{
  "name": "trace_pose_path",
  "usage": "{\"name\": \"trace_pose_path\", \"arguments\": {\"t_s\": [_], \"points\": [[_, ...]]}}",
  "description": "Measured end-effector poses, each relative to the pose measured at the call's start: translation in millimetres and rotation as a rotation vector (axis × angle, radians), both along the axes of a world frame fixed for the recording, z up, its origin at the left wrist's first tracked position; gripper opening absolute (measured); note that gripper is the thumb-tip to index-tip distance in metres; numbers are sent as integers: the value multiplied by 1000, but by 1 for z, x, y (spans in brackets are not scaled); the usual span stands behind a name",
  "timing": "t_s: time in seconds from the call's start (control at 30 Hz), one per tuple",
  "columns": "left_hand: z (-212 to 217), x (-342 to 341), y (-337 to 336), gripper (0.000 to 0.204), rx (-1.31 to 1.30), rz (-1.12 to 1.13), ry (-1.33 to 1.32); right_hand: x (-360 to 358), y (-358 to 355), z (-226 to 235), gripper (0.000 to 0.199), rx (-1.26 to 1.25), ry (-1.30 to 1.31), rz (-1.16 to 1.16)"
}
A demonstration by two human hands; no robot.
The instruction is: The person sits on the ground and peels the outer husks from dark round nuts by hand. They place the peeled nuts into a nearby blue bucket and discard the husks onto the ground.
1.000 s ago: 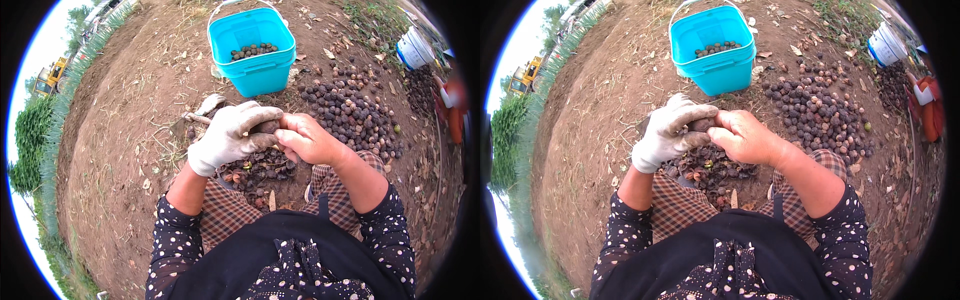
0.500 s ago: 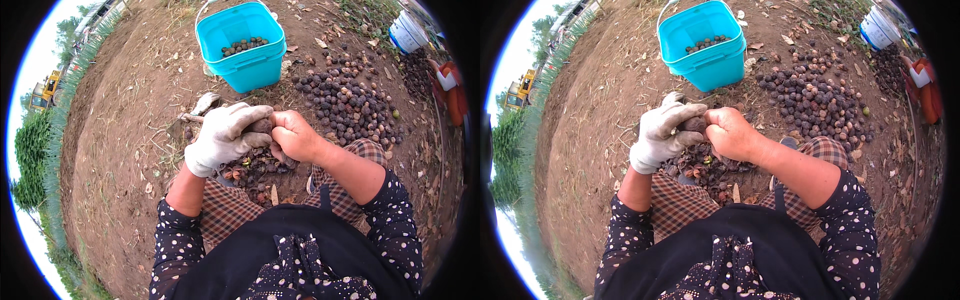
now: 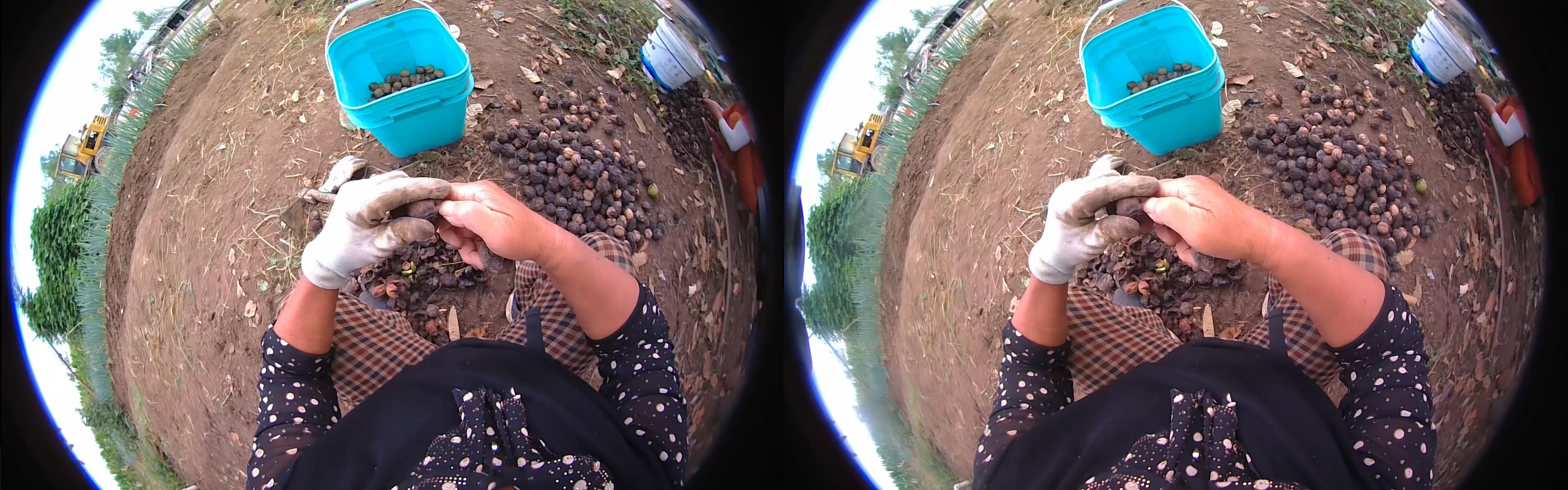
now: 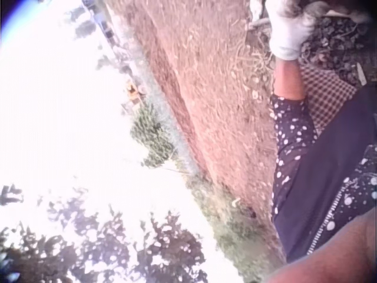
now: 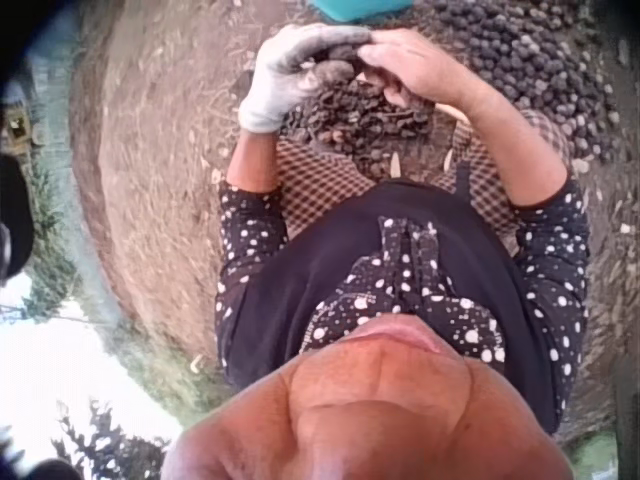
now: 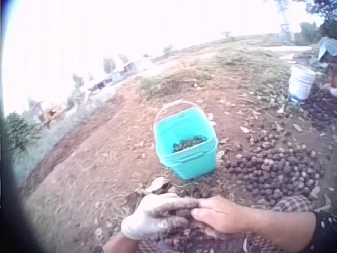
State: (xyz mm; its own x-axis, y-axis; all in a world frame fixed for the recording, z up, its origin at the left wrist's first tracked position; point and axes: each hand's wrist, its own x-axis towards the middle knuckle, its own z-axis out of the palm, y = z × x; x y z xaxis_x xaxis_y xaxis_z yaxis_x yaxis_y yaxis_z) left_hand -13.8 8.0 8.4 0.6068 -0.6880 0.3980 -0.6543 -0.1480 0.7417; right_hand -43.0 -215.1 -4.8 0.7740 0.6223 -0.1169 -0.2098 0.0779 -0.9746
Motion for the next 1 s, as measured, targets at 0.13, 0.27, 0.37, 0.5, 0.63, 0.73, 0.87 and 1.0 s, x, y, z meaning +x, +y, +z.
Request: {"name": "trace_pose_path", "arguments": {"t_s": [0.13,0.27,0.37,0.5,0.63,0.73,0.87,1.0], "points": [[5,-2,-6,44,65,-3,-130,-3,2,-9,25,36,11,-2],[1,-5,-9,45,97,24,-210,-6,4,-17,23,67,119,-6],[-2,-8,-9,45,132,55,-240,-9,9,-15,19,140,190,-20],[-3,-9,-12,45,90,69,-266,-15,21,-27,18,163,362,-116],[-11,-1,0,48,-132,89,70,-14,17,-16,18,275,272,-43],[-11,-16,-8,53,-319,132,464,-9,9,-11,18,209,168,-16],[-6,-14,-7,59,-381,153,590,-8,3,4,23,100,43,-75],[-4,-12,-9,62,-384,81,623,-4,4,-3,29,-162,-560,-348]]}}
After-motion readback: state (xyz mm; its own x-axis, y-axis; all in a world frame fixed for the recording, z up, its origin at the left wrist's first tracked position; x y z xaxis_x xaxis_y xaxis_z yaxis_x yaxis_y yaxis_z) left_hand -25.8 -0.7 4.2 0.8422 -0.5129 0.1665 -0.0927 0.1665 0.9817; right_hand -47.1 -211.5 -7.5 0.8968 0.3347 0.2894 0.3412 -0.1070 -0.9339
